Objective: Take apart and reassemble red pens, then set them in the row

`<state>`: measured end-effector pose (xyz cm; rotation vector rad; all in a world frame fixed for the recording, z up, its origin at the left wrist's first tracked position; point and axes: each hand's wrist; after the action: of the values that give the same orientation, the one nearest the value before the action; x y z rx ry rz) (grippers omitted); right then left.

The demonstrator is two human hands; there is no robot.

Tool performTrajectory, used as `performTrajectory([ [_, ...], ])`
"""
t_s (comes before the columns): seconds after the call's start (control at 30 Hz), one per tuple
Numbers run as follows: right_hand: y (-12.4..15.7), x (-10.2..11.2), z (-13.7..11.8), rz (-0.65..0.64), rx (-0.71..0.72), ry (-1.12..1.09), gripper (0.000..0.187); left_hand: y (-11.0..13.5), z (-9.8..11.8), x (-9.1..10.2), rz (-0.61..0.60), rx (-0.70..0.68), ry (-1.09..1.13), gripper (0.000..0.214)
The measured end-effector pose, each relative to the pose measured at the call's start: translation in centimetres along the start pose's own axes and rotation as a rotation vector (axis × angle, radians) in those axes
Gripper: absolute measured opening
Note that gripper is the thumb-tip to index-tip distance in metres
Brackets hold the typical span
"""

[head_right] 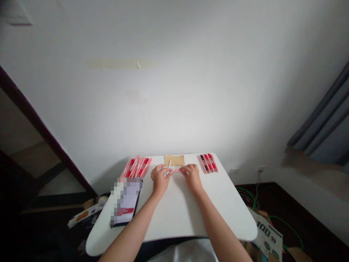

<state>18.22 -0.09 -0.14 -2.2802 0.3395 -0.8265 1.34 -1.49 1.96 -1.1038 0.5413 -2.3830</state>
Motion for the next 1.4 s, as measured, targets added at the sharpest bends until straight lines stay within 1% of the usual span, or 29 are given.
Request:
performTrajectory([
  [0.13,0.0,0.1,-0.3,-0.002,0.027,0.01,0.019,0.0,0.1,0.0,-0.024,0.0,0.002,0.009],
  [0.43,0.0,0.1,-0.3,-0.023,0.048,-0.015,0.018,0.1,0.2,-0.1,-0.035,0.001,0.005,0.007],
  [0.73,0.0,0.4,-0.9,-0.033,0.041,-0.034,0.015,0.1,0.1,-0.2,-0.063,0.011,-0.022,0.008],
  [0.9,-0.1,0.0,-0.2,-0.06,0.001,-0.063,0.016,0.1,0.2,-0.1,-0.061,0.022,-0.024,0.01],
  [1.03,-0.1,-0.2,0.3,-0.037,-0.028,-0.086,0.018,0.0,0.1,0.0,-0.061,0.026,-0.017,0.015],
  [1.4,-0.2,-0.3,0.9,0.002,-0.134,-0.143,0.027,-0.1,-0.1,-0.1,-0.051,0.023,-0.038,0.014],
])
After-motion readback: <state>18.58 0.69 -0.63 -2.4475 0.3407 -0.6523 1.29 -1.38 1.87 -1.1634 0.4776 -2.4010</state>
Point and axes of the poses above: each hand's wrist, its own y-axis away from the middle knuckle, its own x-axis out of the back of the hand, z = x × y, and after that the axes turned 7 degrees about z, right-handed
